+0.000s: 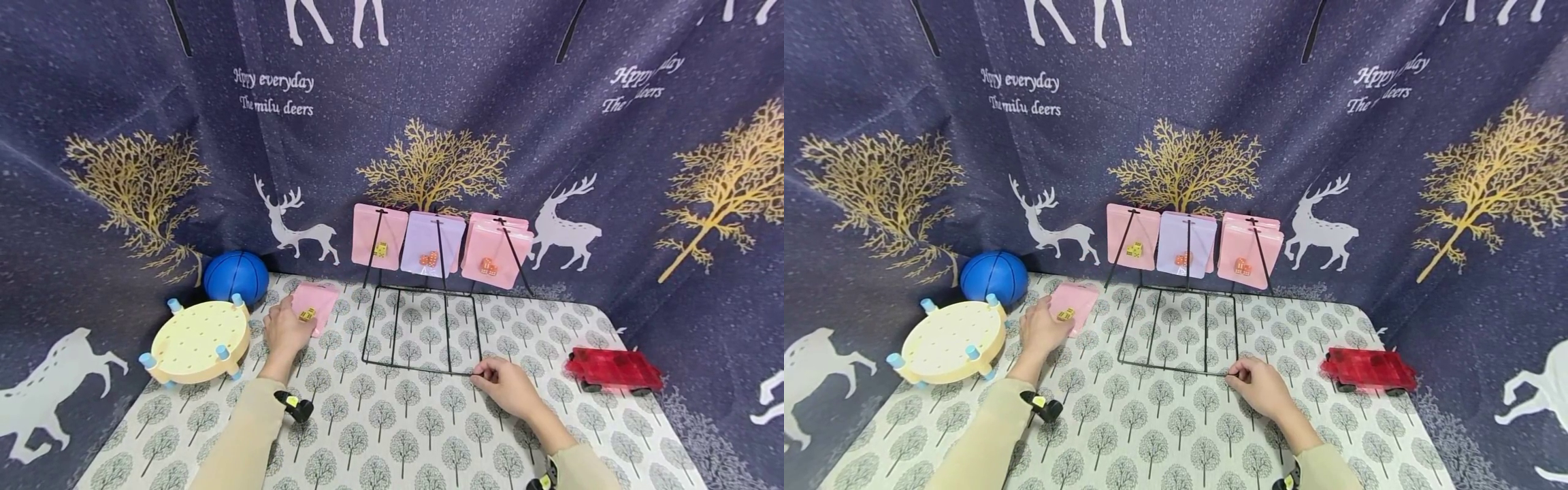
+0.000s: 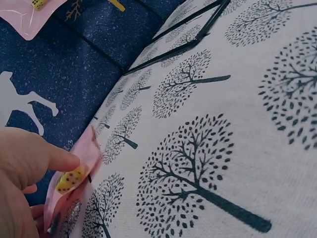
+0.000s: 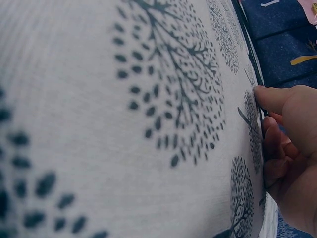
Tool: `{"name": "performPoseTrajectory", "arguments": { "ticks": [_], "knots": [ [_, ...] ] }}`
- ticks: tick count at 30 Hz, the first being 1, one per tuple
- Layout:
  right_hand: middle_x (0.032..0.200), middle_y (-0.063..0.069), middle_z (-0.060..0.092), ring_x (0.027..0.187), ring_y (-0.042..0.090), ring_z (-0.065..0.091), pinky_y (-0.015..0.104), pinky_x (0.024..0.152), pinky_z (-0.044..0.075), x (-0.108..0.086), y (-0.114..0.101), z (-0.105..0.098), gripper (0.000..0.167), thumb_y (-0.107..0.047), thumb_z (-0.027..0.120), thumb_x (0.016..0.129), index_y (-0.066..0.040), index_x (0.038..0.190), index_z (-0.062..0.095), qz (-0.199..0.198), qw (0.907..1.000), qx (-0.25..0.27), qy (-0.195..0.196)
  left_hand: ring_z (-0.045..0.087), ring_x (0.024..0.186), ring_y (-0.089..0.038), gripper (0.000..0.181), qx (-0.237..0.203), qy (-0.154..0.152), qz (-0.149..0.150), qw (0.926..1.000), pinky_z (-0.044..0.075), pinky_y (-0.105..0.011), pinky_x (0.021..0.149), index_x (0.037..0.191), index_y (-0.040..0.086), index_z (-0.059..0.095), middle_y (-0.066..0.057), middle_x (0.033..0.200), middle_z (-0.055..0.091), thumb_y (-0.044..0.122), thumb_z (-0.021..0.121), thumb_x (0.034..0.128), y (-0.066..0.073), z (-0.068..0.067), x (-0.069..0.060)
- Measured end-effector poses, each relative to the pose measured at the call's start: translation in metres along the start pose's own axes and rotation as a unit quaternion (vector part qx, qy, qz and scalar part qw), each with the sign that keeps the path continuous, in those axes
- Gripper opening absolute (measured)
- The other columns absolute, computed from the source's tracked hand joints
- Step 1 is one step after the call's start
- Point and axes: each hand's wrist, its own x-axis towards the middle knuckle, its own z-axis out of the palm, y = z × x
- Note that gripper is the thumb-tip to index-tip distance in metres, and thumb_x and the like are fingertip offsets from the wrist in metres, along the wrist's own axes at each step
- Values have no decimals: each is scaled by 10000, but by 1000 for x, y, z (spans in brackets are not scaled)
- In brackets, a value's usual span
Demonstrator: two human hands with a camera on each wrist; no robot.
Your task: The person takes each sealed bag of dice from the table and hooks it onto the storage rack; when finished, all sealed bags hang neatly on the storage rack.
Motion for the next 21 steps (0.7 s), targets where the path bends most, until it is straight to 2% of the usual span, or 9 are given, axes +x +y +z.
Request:
{"name": "performPoseTrajectory", "arguments": {
  "ticks": [11,21],
  "knots": [
    [779,-109,575,670,81,524,267,663,454,0,1,0,103,-249,818,912,-210,912,723,25,10000,5,-36,464,1234,-564,998,-518,-156,-49,9985,386,-666,1049,1588,-4,288,-392,1402,401,218,851,795,5,-5,-2],
    [777,-112,576,664,78,523,265,657,453,0,2,0,105,-253,815,917,-203,909,723,-2,10000,0,-27,487,1264,-580,959,-457,-310,-132,9984,387,-644,1066,1570,-65,284,-398,1393,509,240,813,830,8,-12,-2]
  ]
}}
